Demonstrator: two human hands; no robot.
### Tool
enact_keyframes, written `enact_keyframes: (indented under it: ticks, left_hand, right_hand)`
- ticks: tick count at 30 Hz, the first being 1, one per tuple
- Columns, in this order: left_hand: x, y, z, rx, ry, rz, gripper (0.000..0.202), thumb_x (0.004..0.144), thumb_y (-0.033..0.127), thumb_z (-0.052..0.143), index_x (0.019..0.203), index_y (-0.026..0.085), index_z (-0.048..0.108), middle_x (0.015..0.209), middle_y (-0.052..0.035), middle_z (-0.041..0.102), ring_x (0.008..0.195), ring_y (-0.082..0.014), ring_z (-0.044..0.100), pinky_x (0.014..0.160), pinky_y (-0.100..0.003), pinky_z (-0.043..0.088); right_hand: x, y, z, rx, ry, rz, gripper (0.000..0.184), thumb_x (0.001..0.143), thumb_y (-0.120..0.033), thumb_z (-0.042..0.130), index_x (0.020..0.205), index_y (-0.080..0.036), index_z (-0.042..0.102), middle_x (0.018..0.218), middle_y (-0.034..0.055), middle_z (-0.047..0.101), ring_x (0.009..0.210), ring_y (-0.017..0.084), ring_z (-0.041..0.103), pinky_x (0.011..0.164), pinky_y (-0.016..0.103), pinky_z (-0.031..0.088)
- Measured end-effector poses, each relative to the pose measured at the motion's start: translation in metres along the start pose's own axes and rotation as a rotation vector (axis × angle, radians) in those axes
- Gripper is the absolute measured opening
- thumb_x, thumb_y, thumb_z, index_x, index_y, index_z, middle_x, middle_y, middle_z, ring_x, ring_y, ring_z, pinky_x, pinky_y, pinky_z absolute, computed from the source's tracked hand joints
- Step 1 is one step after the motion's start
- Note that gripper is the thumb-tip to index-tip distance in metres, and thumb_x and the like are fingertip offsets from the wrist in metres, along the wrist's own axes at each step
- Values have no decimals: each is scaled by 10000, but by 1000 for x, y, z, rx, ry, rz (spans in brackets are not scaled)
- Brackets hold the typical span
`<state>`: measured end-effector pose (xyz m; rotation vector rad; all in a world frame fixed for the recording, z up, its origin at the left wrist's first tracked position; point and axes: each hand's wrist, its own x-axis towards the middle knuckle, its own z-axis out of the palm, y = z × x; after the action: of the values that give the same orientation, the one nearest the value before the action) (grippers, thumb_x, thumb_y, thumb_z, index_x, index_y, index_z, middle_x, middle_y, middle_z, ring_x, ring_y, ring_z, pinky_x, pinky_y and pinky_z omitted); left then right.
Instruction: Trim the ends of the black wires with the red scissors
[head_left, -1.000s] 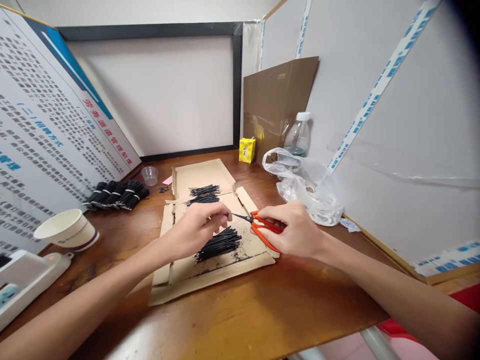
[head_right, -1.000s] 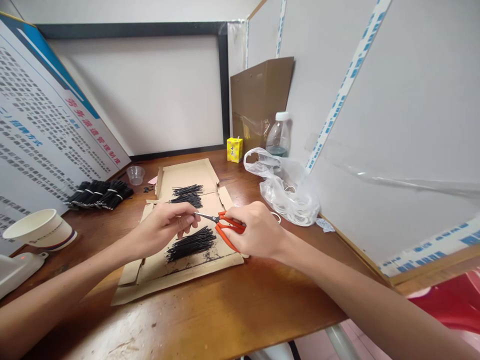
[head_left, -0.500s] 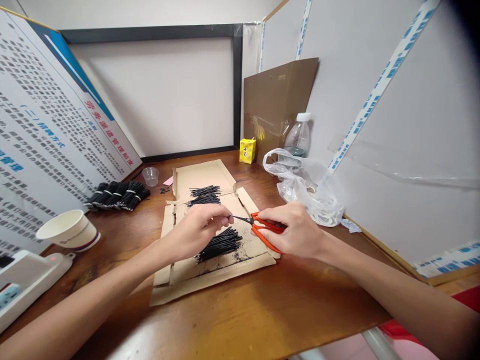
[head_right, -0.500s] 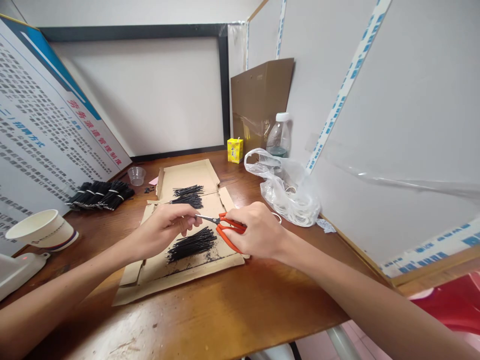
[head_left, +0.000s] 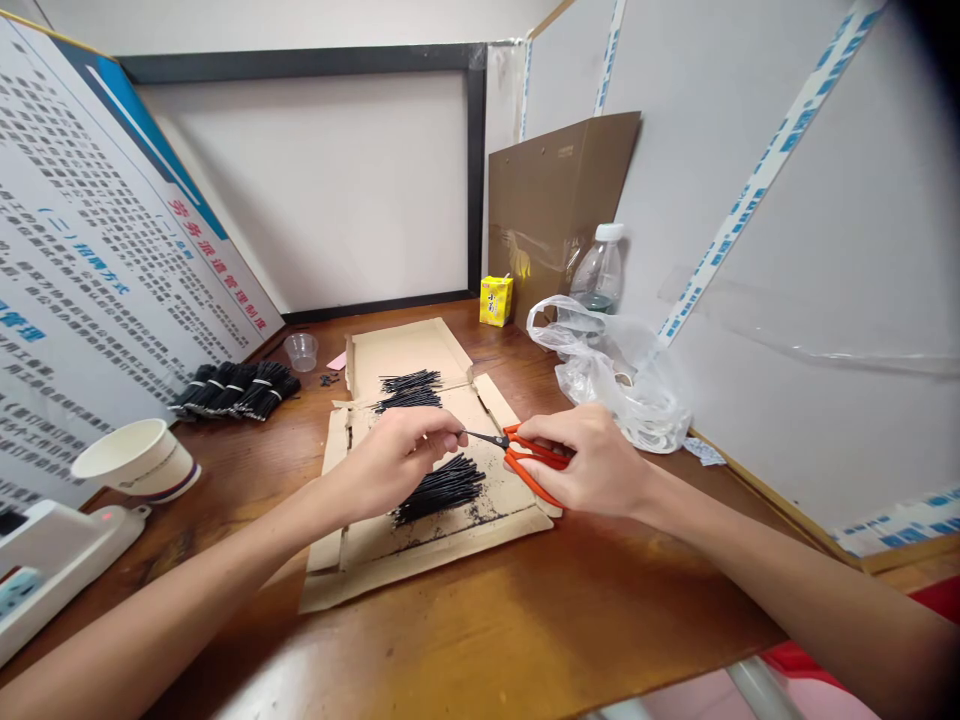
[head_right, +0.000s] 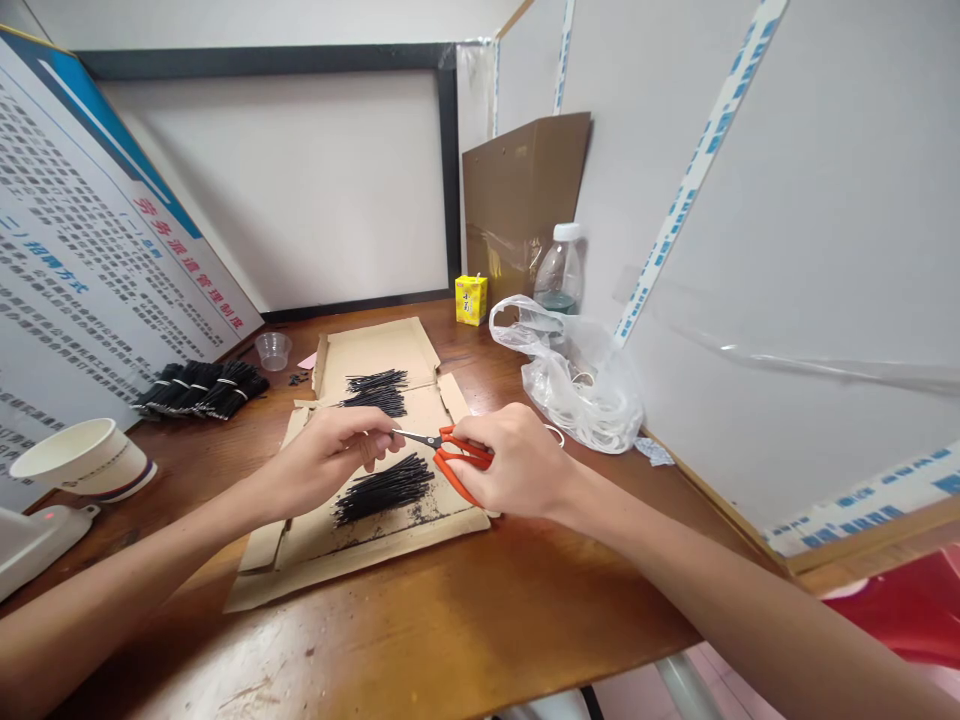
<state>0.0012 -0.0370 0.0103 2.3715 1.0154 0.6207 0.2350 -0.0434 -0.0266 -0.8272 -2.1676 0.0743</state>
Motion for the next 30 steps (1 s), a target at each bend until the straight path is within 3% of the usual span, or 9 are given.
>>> enact_keyframes:
  ticks: [7,18,25,30]
  left_hand:
    - [0,-1,0,-5,-6,-18,209,936,169,433,860,146,626,777,-16,616,655,-104,546,613,-215,444]
    - [-1,-3,-1,4,-4,-22,195,939,219,465,878,147,636,776,-17,625,656,-103,555,609,-215,448]
    - [1,0,-1,47,10,-1,197,930,197,459,856,146,635,784,-24,649,663,-112,573,620,-223,453]
    - [6,-23,-8,204,47,24,184,897,185,488,898,157,670,827,-48,695,725,-145,606,665,-254,464]
  right_hand:
    - [-1,2,2,-54,30,-24,191,808,-204,536,715,-136,688,505,-9,580,424,66,423,467,207,309]
    - [0,-1,0,-15,4,0,187,791,-234,543,675,-141,656,477,-36,496,419,60,360,446,202,287]
    - [-2,2,1,-58,-12,-15,206,825,-237,535,742,-141,697,519,-7,594,432,71,437,473,208,324]
    - [-1,6,1,-65,49,10,194,813,-217,531,712,-149,681,502,-15,576,419,71,424,460,216,301]
